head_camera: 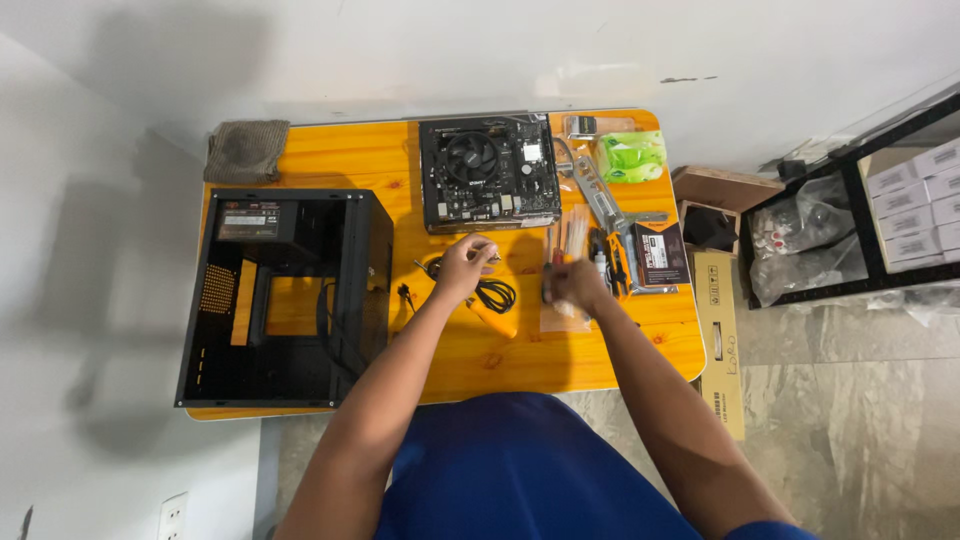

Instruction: The person removes the side panel of a computer case using a screwdriver, places the panel in a box, and then installs a power supply unit into the case. They secure the power supply with screws and organize the cables inside the case.

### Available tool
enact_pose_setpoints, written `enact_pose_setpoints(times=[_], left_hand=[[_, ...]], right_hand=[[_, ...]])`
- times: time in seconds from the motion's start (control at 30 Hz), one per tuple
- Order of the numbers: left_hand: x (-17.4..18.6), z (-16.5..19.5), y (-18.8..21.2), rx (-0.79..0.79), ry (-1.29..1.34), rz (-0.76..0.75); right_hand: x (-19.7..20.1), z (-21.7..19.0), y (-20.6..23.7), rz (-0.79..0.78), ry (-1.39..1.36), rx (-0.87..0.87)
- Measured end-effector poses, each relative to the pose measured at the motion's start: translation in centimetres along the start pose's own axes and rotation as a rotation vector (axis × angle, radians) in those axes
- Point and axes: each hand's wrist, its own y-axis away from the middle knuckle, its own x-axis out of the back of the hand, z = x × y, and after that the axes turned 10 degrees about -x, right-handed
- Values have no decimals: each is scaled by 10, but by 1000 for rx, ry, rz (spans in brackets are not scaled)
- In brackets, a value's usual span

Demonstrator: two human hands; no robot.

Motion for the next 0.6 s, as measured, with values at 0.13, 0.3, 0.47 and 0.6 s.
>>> enact_pose_setpoints(times=[0.13, 0.3, 0.47, 0.6], left_hand=[[2, -2, 4, 22, 60, -20], [-2, -8, 11, 58, 68, -38], [-4, -10, 9, 49, 80, -98], [-8, -13, 8, 80, 71, -117]], right_hand=[[-28, 34, 11, -122, 388, -92], [-29, 68, 24, -11, 382, -23], [0, 97, 36, -379, 658, -154], [2, 118, 44, -665, 723, -435]])
